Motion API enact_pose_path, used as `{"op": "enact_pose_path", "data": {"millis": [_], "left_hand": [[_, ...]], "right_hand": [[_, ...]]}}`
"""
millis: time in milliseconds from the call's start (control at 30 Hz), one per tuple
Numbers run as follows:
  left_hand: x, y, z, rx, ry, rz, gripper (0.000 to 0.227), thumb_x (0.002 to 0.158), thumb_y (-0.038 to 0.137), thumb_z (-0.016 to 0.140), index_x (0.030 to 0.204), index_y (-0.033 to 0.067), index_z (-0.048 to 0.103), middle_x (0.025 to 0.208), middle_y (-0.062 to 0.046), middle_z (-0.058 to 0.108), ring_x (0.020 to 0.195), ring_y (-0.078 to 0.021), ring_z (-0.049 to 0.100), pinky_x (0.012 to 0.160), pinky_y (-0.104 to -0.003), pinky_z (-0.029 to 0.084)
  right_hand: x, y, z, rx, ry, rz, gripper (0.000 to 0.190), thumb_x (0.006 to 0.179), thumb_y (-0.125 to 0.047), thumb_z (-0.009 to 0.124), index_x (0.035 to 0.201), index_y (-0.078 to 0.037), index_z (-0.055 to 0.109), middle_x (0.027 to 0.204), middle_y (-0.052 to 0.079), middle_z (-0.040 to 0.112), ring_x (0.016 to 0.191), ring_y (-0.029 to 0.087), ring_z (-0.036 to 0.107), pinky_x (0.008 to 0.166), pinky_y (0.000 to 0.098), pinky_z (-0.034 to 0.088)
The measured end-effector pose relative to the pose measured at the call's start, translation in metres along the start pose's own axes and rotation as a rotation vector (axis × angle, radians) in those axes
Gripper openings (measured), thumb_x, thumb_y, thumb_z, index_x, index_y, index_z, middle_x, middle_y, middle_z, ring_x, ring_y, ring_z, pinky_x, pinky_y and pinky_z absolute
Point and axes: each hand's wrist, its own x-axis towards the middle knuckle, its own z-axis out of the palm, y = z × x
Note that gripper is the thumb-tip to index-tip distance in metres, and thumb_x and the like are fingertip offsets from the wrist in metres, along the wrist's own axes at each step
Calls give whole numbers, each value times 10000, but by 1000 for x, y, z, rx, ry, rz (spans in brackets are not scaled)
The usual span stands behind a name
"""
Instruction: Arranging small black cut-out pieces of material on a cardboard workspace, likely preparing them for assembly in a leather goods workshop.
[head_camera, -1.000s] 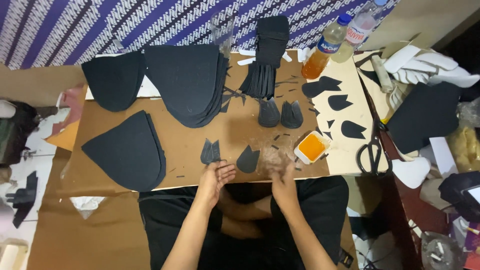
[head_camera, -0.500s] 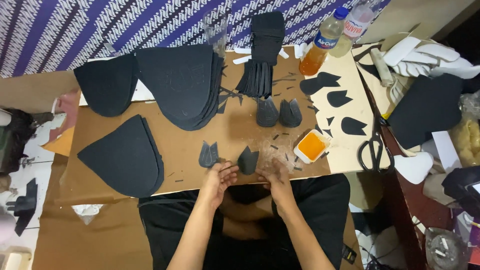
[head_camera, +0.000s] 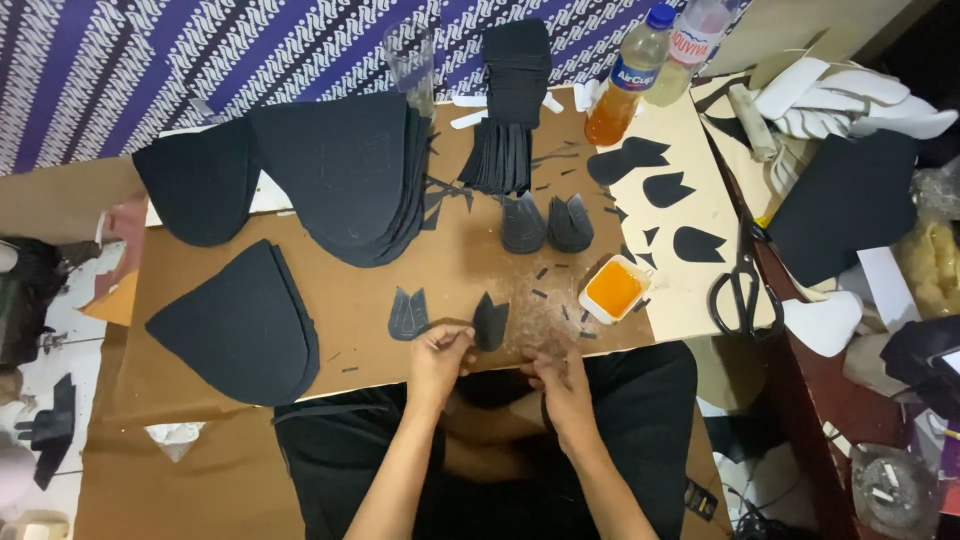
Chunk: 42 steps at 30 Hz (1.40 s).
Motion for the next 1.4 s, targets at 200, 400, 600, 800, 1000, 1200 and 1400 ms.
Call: {"op": "enact_pose_path", "data": {"millis": [200, 400, 600, 800, 1000, 1200, 1400], "left_hand": [[-4, -6, -6, -432, -254, 10, 168, 911, 181, 738, 977, 27, 753, 723, -125, 717, 604, -164, 648, 524, -264, 470], [-14, -18, -15, -543, -389, 58, 142, 895, 116, 751, 1005, 29, 735, 761, -84, 682, 629, -212, 684, 457, -268, 487], [-12, -22, -5, -498, -426, 72, 179, 915, 101, 718, 1053, -13, 717, 808, -142, 725, 629, -221, 691, 454, -276, 502], [-16, -6, 2, -371, -425, -18, 263, 917, 204, 705, 1039, -28, 726, 666, -179, 690, 517, -222, 616, 475, -297, 479], [-15, -5, 14, -428, -443, 11, 368, 963, 218, 604, 1194, -60, 676, 986, -184, 770, 616, -212, 659, 476, -276, 513], [-9, -7, 7, -357, -208, -134, 376, 990, 290, 569, 1152, -14, 721, 989, -187, 763, 647, -260, 629, 563, -338, 486], [9, -40, 1, -350, -165, -80, 337, 1019, 234, 509, 1145, -14, 698, 927, -179, 748, 605, -244, 651, 547, -288, 451]], "right_hand": [[-25, -49, 9, 241, -37, 116, 630, 898, -216, 571, 1502, -143, 407, 1201, 219, 718, 1008, 314, 709, 916, 386, 527], [-9, -53, -9, 437, -256, -55, 649, 910, -167, 615, 1530, -144, 425, 1029, 166, 671, 899, 243, 677, 859, 371, 575], [-11, -74, -17, 245, -140, -76, 719, 833, -77, 679, 1509, -99, 433, 1182, 225, 716, 915, 252, 696, 781, 355, 584], [5, -59, -35, 200, -198, -242, 661, 863, -22, 693, 1471, -51, 435, 822, 116, 719, 706, 185, 681, 681, 341, 631], [24, -57, -60, 209, -146, -258, 656, 842, 52, 693, 1448, -64, 469, 888, 146, 756, 684, 200, 687, 685, 355, 629], [41, -130, -96, 184, 334, -149, 527, 911, 37, 608, 1405, -117, 512, 1014, 134, 705, 864, 171, 679, 872, 317, 601], [130, -140, -116, 197, 343, -244, 586, 887, -5, 675, 1418, -71, 435, 1011, 186, 690, 772, 143, 673, 888, 277, 606]]}}
